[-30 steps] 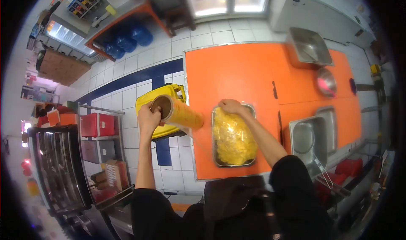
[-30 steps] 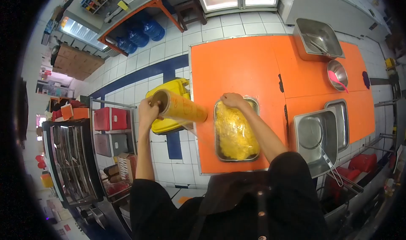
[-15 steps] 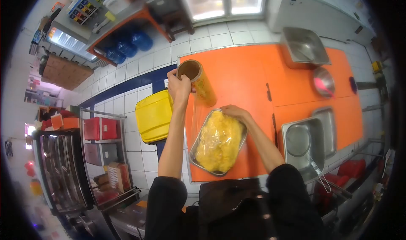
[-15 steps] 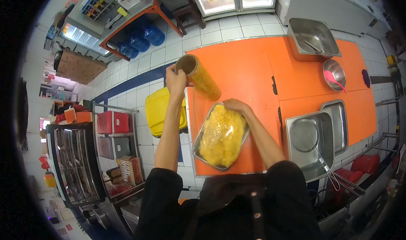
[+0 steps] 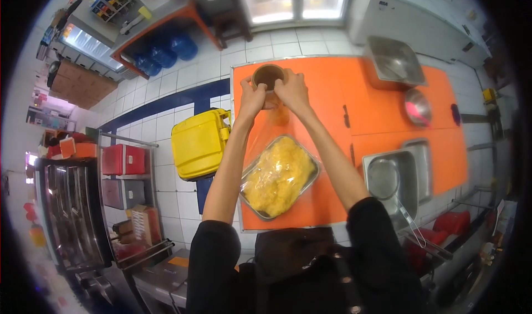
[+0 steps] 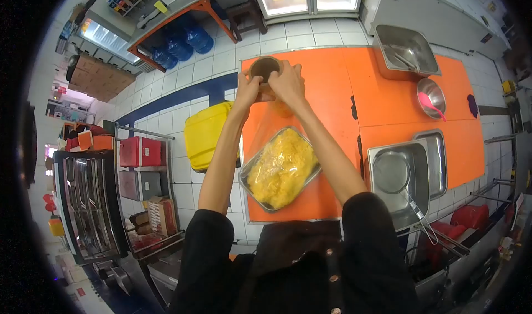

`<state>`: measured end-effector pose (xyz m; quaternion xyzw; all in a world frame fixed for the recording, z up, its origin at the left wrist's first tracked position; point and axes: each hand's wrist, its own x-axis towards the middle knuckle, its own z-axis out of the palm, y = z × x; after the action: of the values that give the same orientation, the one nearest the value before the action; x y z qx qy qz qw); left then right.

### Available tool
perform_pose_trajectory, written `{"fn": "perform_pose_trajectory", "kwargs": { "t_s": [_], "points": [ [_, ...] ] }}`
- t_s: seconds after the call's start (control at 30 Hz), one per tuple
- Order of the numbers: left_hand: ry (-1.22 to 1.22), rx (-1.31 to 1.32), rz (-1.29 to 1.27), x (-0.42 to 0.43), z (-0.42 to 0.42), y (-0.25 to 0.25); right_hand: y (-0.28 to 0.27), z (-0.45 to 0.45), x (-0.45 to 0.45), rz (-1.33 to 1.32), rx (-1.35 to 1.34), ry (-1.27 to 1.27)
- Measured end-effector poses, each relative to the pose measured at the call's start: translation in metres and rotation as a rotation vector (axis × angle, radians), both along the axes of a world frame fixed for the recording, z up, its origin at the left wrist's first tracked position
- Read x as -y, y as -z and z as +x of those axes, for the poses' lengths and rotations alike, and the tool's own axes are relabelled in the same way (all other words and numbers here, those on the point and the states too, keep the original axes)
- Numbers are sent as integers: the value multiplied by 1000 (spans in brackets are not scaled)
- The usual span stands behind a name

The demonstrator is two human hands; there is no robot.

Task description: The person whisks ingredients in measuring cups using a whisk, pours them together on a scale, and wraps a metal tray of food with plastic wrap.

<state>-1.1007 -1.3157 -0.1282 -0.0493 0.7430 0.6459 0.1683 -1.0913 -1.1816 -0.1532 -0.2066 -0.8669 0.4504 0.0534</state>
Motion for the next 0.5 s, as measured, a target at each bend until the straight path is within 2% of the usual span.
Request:
{"fn": "perform_pose_trajectory", "kwargs": {
  "t_s": [0.03,0.07,0.1,0.17,0.2,0.27,0.33,0.4,0.43,0.47,0.5],
  "points": [
    [118,57,50,9,2,-2,-4,-7,-4,130,-56,-65],
    [111,54,55,16,8,2,-3,-11,-8,259,-104,-129],
    [175,-26,-34,21,13,5,-11,-13,-12,264,-106,-130],
    [246,-159,-208,23,26,7,-32,-20,-27,434,22,-379],
    [245,-163,-199,23,33,11,-33,-23,-34,444,21,-378],
    [290,-417,-419,22,42,22,-37,-25,-51,612,-65,-451],
    [293,-474,-351,25,53,22,-43,-24,-69,673,-77,-461],
    [286,-697,-415,27,71,5,-46,-22,-87,751,-54,-618],
    [294,-699,-411,26,78,-3,-46,-18,-93,805,-57,-659],
    [296,-749,-354,23,83,-11,-47,-14,-100,807,-54,-647],
    [299,-797,-294,19,91,-18,-47,-9,-108,871,-98,-753]
  ]
}}
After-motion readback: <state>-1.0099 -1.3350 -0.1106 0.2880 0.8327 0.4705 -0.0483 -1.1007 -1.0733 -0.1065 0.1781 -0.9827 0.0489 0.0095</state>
